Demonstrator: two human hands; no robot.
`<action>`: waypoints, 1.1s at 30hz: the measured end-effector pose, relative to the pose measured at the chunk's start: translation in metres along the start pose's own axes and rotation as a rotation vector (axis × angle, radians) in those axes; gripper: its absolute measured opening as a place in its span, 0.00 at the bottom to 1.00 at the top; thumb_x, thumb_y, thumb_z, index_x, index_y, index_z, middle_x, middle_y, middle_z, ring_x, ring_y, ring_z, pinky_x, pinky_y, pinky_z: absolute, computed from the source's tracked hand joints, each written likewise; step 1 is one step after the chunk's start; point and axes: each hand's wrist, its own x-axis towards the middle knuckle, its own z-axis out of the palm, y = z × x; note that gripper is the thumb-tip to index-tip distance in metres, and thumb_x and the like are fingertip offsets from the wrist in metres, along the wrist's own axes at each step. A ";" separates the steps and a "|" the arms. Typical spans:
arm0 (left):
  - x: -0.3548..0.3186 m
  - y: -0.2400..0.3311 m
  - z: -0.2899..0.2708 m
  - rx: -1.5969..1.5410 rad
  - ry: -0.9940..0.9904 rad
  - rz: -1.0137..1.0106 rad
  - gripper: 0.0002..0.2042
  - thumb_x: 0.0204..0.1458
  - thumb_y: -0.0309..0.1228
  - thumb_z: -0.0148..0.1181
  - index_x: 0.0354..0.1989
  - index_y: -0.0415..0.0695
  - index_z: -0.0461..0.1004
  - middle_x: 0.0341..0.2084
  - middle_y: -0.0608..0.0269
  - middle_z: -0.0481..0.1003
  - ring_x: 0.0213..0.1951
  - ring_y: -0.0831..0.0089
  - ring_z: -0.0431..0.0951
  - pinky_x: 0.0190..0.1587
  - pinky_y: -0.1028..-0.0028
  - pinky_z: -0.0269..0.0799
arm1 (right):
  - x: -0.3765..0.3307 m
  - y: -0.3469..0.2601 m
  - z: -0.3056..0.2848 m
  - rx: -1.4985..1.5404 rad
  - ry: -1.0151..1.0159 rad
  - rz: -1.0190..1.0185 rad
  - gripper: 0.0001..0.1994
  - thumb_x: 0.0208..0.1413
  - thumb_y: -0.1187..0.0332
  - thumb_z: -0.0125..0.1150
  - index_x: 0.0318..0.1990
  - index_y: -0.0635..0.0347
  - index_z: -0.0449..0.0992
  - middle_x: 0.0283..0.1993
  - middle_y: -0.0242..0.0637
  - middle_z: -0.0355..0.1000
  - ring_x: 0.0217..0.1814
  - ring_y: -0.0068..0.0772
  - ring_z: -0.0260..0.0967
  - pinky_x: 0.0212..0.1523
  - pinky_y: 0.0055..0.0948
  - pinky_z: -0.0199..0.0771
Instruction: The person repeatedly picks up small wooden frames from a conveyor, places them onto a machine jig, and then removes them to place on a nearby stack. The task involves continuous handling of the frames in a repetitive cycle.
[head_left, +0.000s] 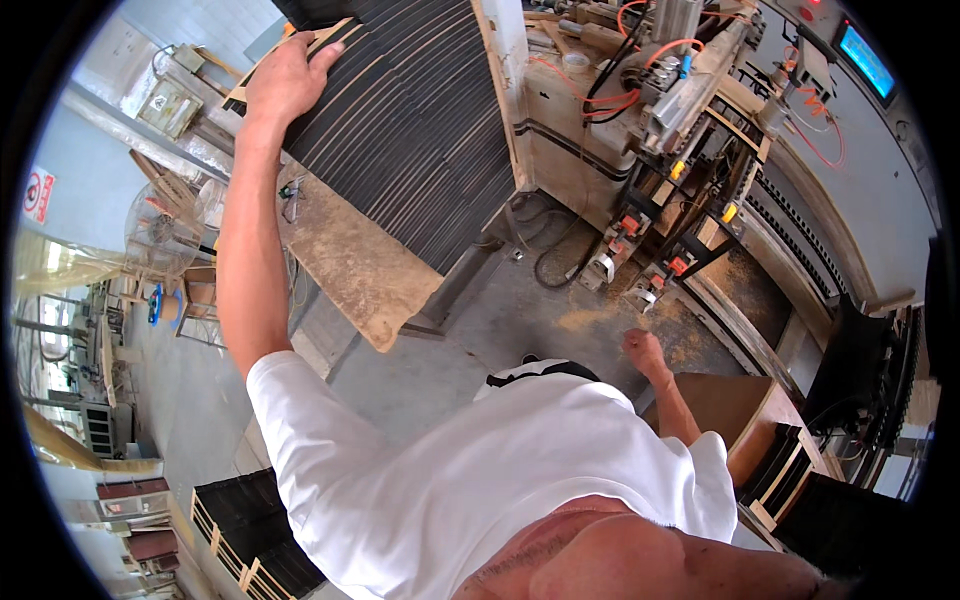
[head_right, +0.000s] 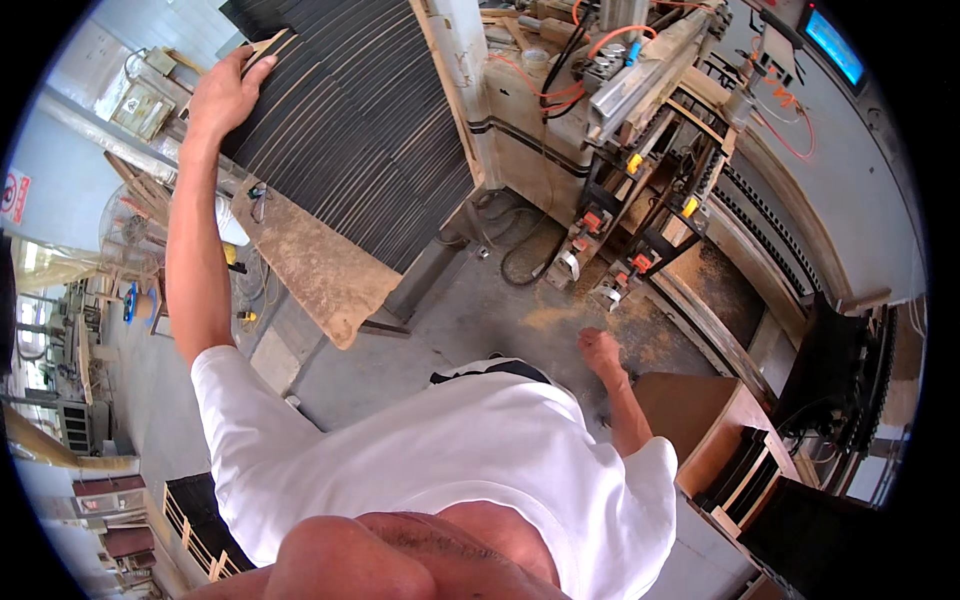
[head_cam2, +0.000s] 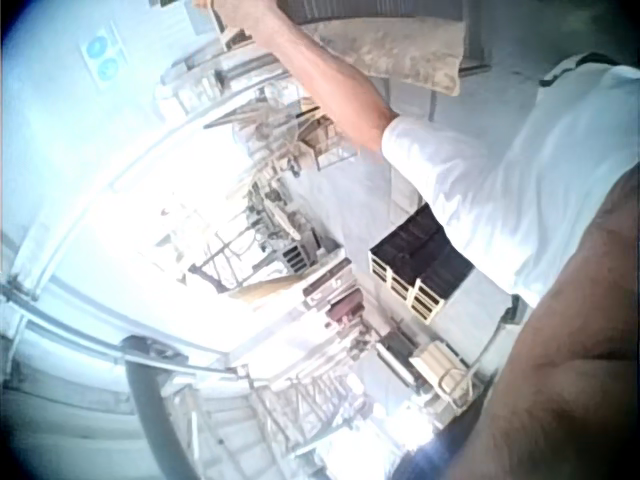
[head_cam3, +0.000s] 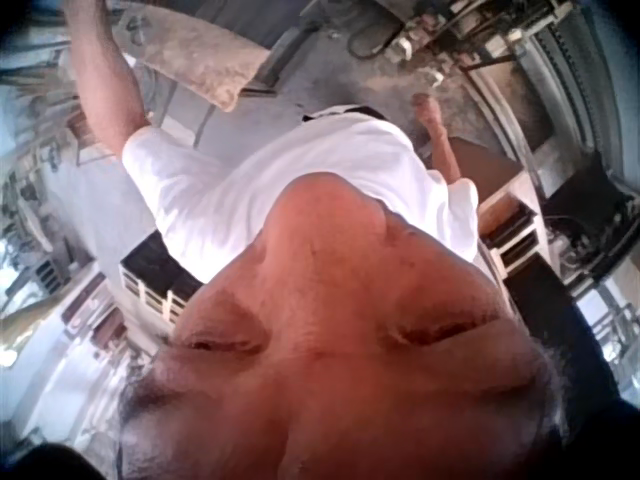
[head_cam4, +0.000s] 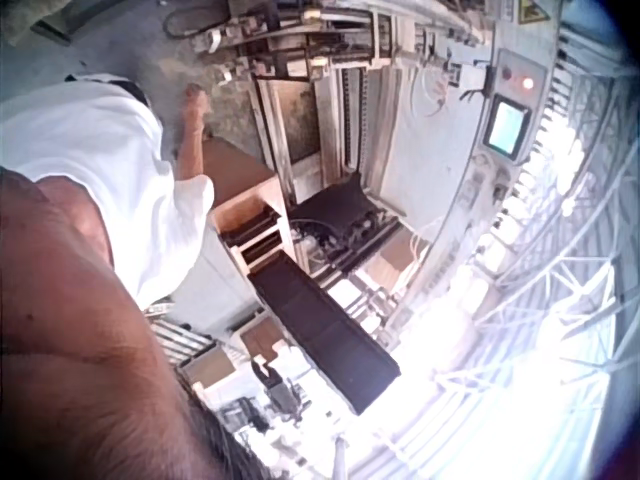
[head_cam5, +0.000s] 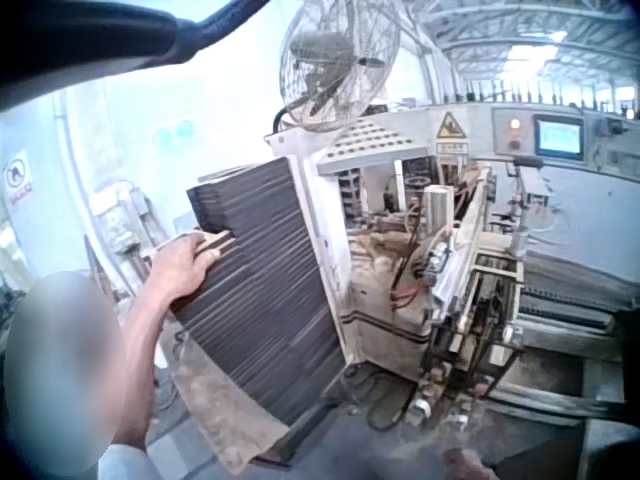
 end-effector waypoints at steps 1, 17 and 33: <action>-0.001 0.004 0.004 -0.042 0.012 -0.038 0.27 0.53 0.52 0.54 0.53 0.42 0.73 0.45 0.47 0.76 0.49 0.52 0.75 0.52 0.61 0.69 | -0.007 0.000 -0.001 0.043 0.031 0.042 0.09 0.47 0.70 0.58 0.37 0.60 0.79 0.33 0.47 0.76 0.33 0.44 0.76 0.36 0.35 0.74; -0.085 0.103 0.011 -0.242 0.764 0.035 0.13 0.58 0.36 0.56 0.40 0.37 0.77 0.34 0.53 0.79 0.36 0.62 0.79 0.37 0.70 0.76 | -0.170 -0.020 -0.209 -0.113 0.583 0.083 0.14 0.49 0.70 0.60 0.44 0.58 0.75 0.42 0.47 0.73 0.47 0.52 0.70 0.44 0.45 0.72; -0.292 0.467 0.312 -1.588 -1.015 -0.058 0.13 0.59 0.31 0.56 0.49 0.37 0.72 0.37 0.60 0.77 0.33 0.77 0.77 0.35 0.79 0.74 | -0.350 0.113 -0.261 -0.369 0.978 0.943 0.12 0.51 0.63 0.62 0.39 0.57 0.71 0.33 0.46 0.73 0.40 0.54 0.71 0.37 0.46 0.69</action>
